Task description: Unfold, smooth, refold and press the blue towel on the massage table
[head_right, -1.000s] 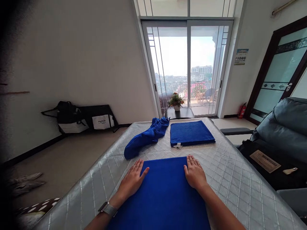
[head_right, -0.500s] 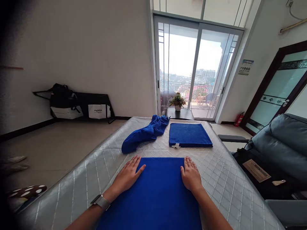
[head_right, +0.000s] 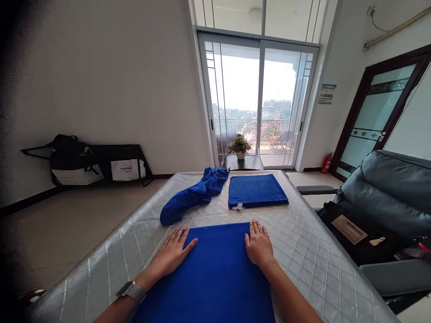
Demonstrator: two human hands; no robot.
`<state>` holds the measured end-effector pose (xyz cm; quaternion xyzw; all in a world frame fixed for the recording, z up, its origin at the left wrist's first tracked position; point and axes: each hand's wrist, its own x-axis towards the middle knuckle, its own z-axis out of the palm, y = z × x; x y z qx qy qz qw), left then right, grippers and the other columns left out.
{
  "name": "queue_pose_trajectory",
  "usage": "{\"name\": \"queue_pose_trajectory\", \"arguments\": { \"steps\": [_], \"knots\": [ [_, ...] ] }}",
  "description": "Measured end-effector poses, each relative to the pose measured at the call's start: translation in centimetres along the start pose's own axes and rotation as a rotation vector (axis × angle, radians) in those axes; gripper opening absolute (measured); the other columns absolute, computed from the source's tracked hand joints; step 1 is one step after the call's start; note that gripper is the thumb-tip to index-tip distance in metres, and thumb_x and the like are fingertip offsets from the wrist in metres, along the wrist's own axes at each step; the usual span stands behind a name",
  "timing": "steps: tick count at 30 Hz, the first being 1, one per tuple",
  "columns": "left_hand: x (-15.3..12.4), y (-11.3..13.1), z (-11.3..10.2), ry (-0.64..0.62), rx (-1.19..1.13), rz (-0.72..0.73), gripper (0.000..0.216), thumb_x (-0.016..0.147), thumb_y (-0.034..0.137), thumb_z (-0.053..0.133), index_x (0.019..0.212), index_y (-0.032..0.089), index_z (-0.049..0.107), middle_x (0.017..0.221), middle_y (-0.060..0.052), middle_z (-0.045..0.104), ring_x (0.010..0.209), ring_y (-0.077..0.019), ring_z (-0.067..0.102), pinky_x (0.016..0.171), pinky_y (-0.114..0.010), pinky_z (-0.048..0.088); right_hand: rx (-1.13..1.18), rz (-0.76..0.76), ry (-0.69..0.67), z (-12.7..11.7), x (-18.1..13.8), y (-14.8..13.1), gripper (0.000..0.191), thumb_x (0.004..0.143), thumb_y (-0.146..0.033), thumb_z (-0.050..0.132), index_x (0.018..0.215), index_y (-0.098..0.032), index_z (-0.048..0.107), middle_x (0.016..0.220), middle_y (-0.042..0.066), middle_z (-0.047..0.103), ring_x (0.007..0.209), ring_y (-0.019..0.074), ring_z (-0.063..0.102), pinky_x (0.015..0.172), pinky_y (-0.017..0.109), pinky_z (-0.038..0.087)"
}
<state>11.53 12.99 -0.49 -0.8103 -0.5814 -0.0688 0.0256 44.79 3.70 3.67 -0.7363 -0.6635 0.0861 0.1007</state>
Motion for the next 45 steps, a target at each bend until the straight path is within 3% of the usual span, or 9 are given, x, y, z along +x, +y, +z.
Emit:
{"name": "queue_pose_trajectory", "arguments": {
  "steps": [4,6,12,14,16,19,23,38,45],
  "knots": [
    [0.8,2.4,-2.1,-0.009,0.082,-0.02,0.094,0.094,0.073,0.022,0.149,0.0,0.041,0.157,-0.027,0.039,0.149,-0.039,0.032,0.122,-0.056,0.024,0.037,0.003,0.008,0.0,-0.1,0.0,0.068,0.103,-0.046,0.019,0.16,-0.009,0.02,0.167,0.009,0.017,0.154,0.0204,0.013,0.125,0.038,0.008],
    [1.0,5.7,-3.1,0.04,0.058,0.049,0.094,0.095,0.072,0.021,0.147,-0.002,0.043,0.156,-0.028,0.04,0.149,-0.0385,0.032,0.123,-0.054,0.025,0.052,0.0,0.023,-0.1,-0.2,0.0,0.068,0.103,-0.045,0.021,0.159,-0.009,0.022,0.166,0.009,0.018,0.154,0.0202,0.013,0.125,0.037,0.008],
    [0.9,19.0,-3.5,0.115,-0.242,0.477,0.067,0.102,0.059,0.022,0.151,0.018,0.043,0.155,-0.014,0.049,0.146,-0.0266,0.041,0.119,-0.048,0.037,0.032,-0.124,0.079,0.2,-0.4,0.6,0.061,0.101,-0.033,0.027,0.158,-0.01,0.029,0.166,0.01,0.02,0.154,0.021,0.013,0.125,0.04,0.011],
    [1.2,21.6,-3.1,0.117,-0.293,0.493,0.065,0.103,0.055,0.023,0.152,0.017,0.041,0.157,-0.014,0.047,0.148,-0.0254,0.038,0.121,-0.048,0.035,0.012,-0.171,0.056,0.5,-0.4,0.9,0.061,0.1,-0.028,0.028,0.158,-0.01,0.028,0.165,0.01,0.021,0.154,0.0217,0.014,0.125,0.04,0.013],
    [1.6,22.5,-2.6,0.088,-0.301,0.46,0.065,0.104,0.053,0.022,0.153,0.015,0.04,0.158,-0.014,0.044,0.149,-0.0244,0.036,0.123,-0.047,0.032,-0.007,-0.176,0.043,0.7,-0.3,1.1,0.062,0.099,-0.026,0.029,0.158,-0.01,0.026,0.165,0.011,0.021,0.154,0.0221,0.015,0.125,0.04,0.014],
    [2.1,21.3,-1.6,0.065,-0.263,0.432,0.064,0.105,0.051,0.019,0.155,0.015,0.036,0.16,-0.013,0.042,0.15,-0.0245,0.033,0.123,-0.048,0.031,-0.012,-0.147,0.041,0.7,-0.1,1.0,0.061,0.1,-0.028,0.026,0.158,-0.01,0.027,0.165,0.01,0.022,0.154,0.0219,0.016,0.125,0.04,0.014],
    [2.0,17.8,-0.7,0.087,-0.211,0.416,0.065,0.104,0.055,0.021,0.156,0.018,0.033,0.159,-0.013,0.042,0.151,-0.0266,0.032,0.122,-0.052,0.032,0.01,-0.098,0.037,0.5,0.1,0.6,0.063,0.101,-0.038,0.023,0.158,-0.009,0.029,0.164,0.009,0.024,0.154,0.0208,0.016,0.125,0.039,0.011],
    [-0.8,2.1,-1.9,-0.016,-0.102,0.111,0.079,0.098,0.068,0.023,0.156,0.015,0.031,0.164,-0.013,0.029,0.153,-0.0272,0.026,0.124,-0.049,0.025,0.014,-0.057,0.012,0.3,0.2,0.4,0.07,0.102,-0.049,0.019,0.16,-0.01,0.022,0.166,0.006,0.016,0.154,0.0182,0.011,0.125,0.037,0.008],
    [-1.1,0.7,-1.1,0.045,-0.129,0.077,0.078,0.099,0.066,0.025,0.155,0.013,0.033,0.163,-0.014,0.033,0.152,-0.0274,0.029,0.124,-0.048,0.028,-0.012,-0.095,0.103,-0.1,-0.3,0.0,0.065,0.102,-0.042,0.022,0.156,-0.009,0.032,0.164,0.008,0.027,0.153,0.0189,0.021,0.126,0.037,0.013]
  ]
}}
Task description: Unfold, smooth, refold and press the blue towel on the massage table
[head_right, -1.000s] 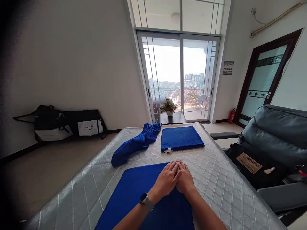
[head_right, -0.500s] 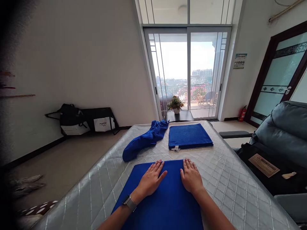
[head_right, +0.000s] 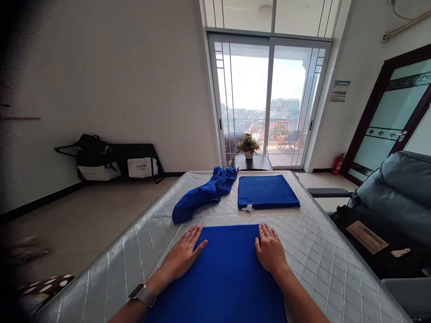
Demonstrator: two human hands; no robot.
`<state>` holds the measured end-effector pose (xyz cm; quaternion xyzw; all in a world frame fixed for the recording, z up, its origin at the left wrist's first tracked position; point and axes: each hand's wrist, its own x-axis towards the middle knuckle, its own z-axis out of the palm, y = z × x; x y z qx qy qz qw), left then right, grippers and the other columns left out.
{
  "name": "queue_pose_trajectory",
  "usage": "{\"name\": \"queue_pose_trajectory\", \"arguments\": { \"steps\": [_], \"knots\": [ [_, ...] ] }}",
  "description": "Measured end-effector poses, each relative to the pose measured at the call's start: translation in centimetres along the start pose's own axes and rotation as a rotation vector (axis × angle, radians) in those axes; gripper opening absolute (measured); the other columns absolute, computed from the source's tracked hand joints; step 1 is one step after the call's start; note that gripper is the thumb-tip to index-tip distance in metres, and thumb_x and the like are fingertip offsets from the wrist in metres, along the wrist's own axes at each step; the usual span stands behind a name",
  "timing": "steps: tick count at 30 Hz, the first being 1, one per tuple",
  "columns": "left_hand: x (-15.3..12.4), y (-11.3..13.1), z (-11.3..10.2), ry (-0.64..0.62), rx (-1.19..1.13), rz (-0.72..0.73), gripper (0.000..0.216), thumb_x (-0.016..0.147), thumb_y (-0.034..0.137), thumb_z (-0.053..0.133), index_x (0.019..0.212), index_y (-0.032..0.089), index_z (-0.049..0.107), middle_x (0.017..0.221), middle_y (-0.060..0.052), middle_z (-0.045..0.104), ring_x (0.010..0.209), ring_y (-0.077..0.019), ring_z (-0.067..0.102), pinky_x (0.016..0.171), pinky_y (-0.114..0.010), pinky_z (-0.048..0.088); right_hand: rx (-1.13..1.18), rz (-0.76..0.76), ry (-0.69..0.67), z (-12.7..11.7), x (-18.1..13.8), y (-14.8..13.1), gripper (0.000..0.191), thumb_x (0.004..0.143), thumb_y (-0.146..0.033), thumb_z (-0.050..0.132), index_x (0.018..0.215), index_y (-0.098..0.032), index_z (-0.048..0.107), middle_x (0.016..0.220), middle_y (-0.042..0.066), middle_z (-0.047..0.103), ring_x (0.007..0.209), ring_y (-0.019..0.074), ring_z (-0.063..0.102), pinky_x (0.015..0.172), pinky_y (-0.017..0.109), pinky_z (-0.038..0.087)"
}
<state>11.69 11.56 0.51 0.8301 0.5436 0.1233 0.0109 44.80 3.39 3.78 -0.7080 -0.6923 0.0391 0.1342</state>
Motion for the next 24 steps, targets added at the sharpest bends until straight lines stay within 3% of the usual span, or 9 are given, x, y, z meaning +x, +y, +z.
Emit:
{"name": "queue_pose_trajectory", "arguments": {
  "steps": [6,14,24],
  "knots": [
    [0.04,0.26,-0.3,-0.012,-0.027,0.003,0.079,0.099,0.066,0.023,0.156,0.012,0.033,0.164,-0.016,0.031,0.152,-0.0269,0.027,0.124,-0.049,0.027,-0.036,-0.096,0.012,-0.26,-0.17,-0.12,0.063,0.103,-0.04,0.02,0.154,-0.008,0.037,0.162,0.01,0.032,0.151,0.0189,0.024,0.126,0.037,0.013],
    [0.01,0.68,-0.86,-0.026,-0.05,-0.015,0.082,0.098,0.067,0.023,0.155,0.009,0.033,0.163,-0.017,0.032,0.153,-0.0278,0.026,0.125,-0.049,0.024,0.004,0.012,-0.176,-0.31,-0.19,0.36,0.074,0.102,-0.056,0.016,0.16,-0.009,0.018,0.167,0.006,0.012,0.155,0.0185,0.007,0.126,0.035,0.007],
    [-0.19,0.45,-0.77,0.096,-0.04,0.003,0.076,0.099,0.063,0.028,0.152,0.01,0.04,0.158,-0.017,0.043,0.148,-0.0288,0.036,0.122,-0.049,0.031,0.017,0.045,-0.176,-0.63,-0.22,-0.12,0.073,0.102,-0.053,0.014,0.16,-0.009,0.015,0.168,0.005,0.01,0.155,0.0185,0.006,0.125,0.035,0.005]
  ]
}}
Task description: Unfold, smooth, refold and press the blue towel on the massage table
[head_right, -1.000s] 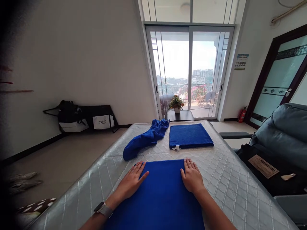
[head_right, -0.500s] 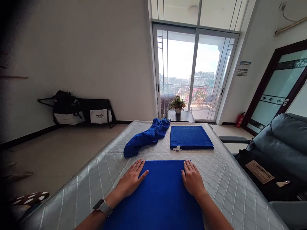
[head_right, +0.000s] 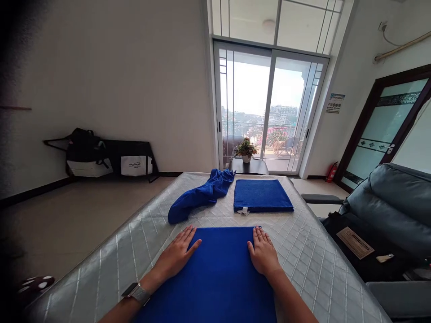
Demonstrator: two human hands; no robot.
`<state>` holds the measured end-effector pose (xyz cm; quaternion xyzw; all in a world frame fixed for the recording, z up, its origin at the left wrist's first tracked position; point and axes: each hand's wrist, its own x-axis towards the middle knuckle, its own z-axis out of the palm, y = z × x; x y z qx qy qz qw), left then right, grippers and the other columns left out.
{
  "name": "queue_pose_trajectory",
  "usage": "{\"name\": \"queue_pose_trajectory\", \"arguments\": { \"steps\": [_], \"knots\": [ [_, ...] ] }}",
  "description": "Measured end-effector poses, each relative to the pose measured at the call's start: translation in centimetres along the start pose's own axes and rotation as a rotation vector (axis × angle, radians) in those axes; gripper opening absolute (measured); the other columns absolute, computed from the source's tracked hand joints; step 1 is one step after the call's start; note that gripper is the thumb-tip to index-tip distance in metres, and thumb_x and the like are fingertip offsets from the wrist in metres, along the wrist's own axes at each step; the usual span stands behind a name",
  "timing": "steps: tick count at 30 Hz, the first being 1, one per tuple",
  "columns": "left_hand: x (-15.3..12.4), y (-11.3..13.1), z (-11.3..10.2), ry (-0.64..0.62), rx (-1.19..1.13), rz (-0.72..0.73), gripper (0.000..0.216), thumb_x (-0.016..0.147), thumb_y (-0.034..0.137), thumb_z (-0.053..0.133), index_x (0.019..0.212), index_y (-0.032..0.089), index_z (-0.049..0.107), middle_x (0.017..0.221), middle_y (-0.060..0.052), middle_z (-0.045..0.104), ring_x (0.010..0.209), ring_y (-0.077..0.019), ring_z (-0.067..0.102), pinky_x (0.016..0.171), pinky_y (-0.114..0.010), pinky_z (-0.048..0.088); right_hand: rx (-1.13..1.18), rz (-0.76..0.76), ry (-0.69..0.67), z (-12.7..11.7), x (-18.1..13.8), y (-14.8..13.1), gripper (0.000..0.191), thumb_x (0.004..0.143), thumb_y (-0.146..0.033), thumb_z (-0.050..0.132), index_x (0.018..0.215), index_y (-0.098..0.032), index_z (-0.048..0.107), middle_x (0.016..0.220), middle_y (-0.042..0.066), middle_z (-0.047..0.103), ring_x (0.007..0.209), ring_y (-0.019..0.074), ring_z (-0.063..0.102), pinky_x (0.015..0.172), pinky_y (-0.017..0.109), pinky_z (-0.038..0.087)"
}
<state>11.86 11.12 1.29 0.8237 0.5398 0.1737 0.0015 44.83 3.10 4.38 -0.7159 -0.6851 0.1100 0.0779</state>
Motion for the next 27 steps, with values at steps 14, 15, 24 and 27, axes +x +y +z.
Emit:
{"name": "queue_pose_trajectory", "arguments": {
  "steps": [14,15,24,27],
  "knots": [
    [1.2,17.8,1.2,-0.122,-0.113,0.379,0.068,0.102,0.058,0.022,0.152,0.016,0.042,0.159,-0.013,0.043,0.15,-0.0249,0.033,0.124,-0.047,0.029,-0.052,-0.06,0.048,1.2,0.4,0.9,0.068,0.103,-0.045,0.017,0.159,-0.007,0.02,0.167,0.008,0.015,0.154,0.0194,0.01,0.125,0.035,0.008],
    [1.5,18.4,1.6,-0.131,-0.128,0.367,0.068,0.103,0.057,0.022,0.153,0.016,0.04,0.16,-0.013,0.042,0.15,-0.025,0.032,0.125,-0.047,0.028,-0.065,-0.071,0.048,1.4,0.5,1.0,0.068,0.103,-0.045,0.017,0.159,-0.008,0.021,0.167,0.008,0.016,0.154,0.0192,0.01,0.125,0.035,0.009],
    [1.6,13.6,0.7,-0.182,-0.092,0.228,0.073,0.101,0.062,0.019,0.156,0.016,0.034,0.163,-0.011,0.033,0.152,-0.0252,0.028,0.125,-0.048,0.027,-0.021,-0.03,0.066,1.3,0.7,0.8,0.071,0.102,-0.05,0.017,0.159,-0.008,0.022,0.166,0.008,0.018,0.154,0.0194,0.012,0.125,0.036,0.007],
    [0.9,9.5,-0.5,-0.196,-0.052,0.139,0.077,0.1,0.066,0.019,0.155,0.015,0.034,0.163,-0.012,0.033,0.152,-0.0263,0.028,0.125,-0.05,0.026,-0.003,-0.021,0.057,1.1,0.5,0.7,0.071,0.102,-0.051,0.016,0.16,-0.009,0.02,0.167,0.006,0.015,0.154,0.0182,0.01,0.125,0.035,0.006]
  ]
}}
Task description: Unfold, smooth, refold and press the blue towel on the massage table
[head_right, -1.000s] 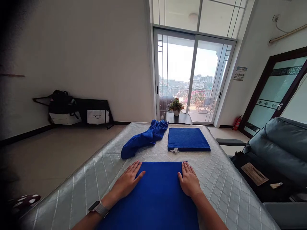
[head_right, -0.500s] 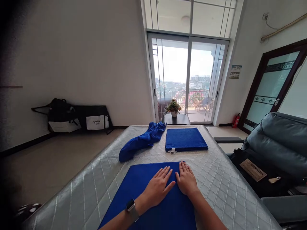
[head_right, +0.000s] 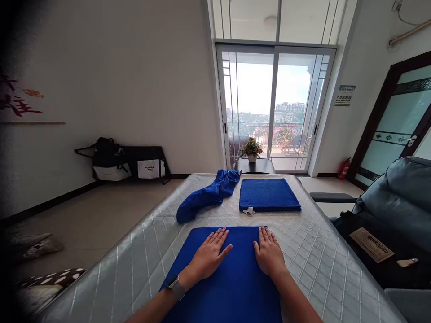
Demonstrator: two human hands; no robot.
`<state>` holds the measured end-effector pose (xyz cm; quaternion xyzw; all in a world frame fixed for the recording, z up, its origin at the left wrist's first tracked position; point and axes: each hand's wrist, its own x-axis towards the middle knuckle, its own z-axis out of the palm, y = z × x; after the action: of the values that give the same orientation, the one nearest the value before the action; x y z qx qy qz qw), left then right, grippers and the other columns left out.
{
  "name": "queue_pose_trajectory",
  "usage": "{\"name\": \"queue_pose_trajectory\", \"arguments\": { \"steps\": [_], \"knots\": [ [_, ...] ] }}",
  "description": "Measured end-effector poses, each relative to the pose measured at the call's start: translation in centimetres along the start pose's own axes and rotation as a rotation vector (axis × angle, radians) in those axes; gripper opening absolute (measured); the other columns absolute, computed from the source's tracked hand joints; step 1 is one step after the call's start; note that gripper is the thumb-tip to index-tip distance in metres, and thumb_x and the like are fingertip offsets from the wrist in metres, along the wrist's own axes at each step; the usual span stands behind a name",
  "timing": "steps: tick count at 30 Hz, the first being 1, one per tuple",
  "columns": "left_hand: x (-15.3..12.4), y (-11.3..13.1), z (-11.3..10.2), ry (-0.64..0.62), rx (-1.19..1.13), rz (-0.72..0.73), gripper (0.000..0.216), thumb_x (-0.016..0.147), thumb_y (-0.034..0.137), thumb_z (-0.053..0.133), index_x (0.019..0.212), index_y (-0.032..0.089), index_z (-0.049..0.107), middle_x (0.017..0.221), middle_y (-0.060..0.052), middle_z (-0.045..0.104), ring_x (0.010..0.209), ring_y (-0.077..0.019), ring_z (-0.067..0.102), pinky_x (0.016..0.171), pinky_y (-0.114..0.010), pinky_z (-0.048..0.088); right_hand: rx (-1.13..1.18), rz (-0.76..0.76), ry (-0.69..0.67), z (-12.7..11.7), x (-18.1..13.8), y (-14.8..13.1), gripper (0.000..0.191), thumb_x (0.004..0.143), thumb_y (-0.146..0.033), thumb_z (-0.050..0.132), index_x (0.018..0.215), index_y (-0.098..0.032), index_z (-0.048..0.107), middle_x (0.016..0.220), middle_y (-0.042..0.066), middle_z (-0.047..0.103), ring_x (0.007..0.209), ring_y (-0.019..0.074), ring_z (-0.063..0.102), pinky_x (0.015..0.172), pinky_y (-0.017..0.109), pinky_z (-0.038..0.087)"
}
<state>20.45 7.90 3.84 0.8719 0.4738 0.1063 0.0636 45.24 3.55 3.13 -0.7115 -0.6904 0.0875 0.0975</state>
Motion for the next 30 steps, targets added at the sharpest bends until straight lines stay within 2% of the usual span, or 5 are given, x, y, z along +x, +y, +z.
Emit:
{"name": "queue_pose_trajectory", "arguments": {
  "steps": [4,8,14,19,30],
  "knots": [
    [-1.8,-5.5,-0.9,-0.014,0.034,-0.138,0.081,0.099,0.068,0.019,0.156,0.012,0.031,0.165,-0.013,0.028,0.153,-0.0273,0.026,0.126,-0.05,0.022,-0.001,0.004,-0.015,-0.2,-0.1,-0.1,0.071,0.102,-0.051,0.015,0.16,-0.011,0.016,0.168,0.004,0.012,0.155,0.0164,0.008,0.125,0.035,0.005],
    [-2.8,-8.6,-0.5,0.025,0.035,-0.213,0.082,0.099,0.066,0.018,0.156,0.009,0.03,0.165,-0.015,0.025,0.153,-0.0268,0.024,0.125,-0.049,0.023,-0.02,0.013,-0.024,-0.2,0.0,-0.1,0.071,0.102,-0.052,0.015,0.16,-0.011,0.017,0.168,0.004,0.013,0.155,0.016,0.008,0.125,0.034,0.005],
    [-3.0,-8.9,0.1,0.11,0.024,-0.176,0.079,0.1,0.065,0.021,0.155,0.009,0.034,0.164,-0.017,0.03,0.152,-0.0267,0.027,0.124,-0.048,0.026,-0.066,0.015,-0.027,-0.2,0.1,-0.1,0.071,0.102,-0.051,0.015,0.16,-0.01,0.02,0.168,0.004,0.015,0.154,0.0162,0.008,0.125,0.033,0.006],
    [-3.1,-8.8,-0.2,0.11,0.015,-0.18,0.081,0.099,0.067,0.023,0.154,0.01,0.035,0.164,-0.016,0.03,0.152,-0.0273,0.028,0.124,-0.048,0.026,-0.073,0.015,-0.036,-0.2,0.3,-0.1,0.07,0.102,-0.05,0.017,0.16,-0.012,0.019,0.167,0.003,0.015,0.155,0.0168,0.008,0.125,0.035,0.007],
    [-3.2,-8.7,-0.2,0.111,-0.026,-0.2,0.082,0.098,0.067,0.024,0.155,0.01,0.033,0.165,-0.014,0.028,0.153,-0.0268,0.027,0.125,-0.046,0.024,-0.137,0.025,-0.008,-0.7,-0.3,-0.4,0.07,0.103,-0.05,0.015,0.159,-0.009,0.022,0.166,0.007,0.019,0.154,0.0184,0.012,0.125,0.037,0.008]
  ]
}}
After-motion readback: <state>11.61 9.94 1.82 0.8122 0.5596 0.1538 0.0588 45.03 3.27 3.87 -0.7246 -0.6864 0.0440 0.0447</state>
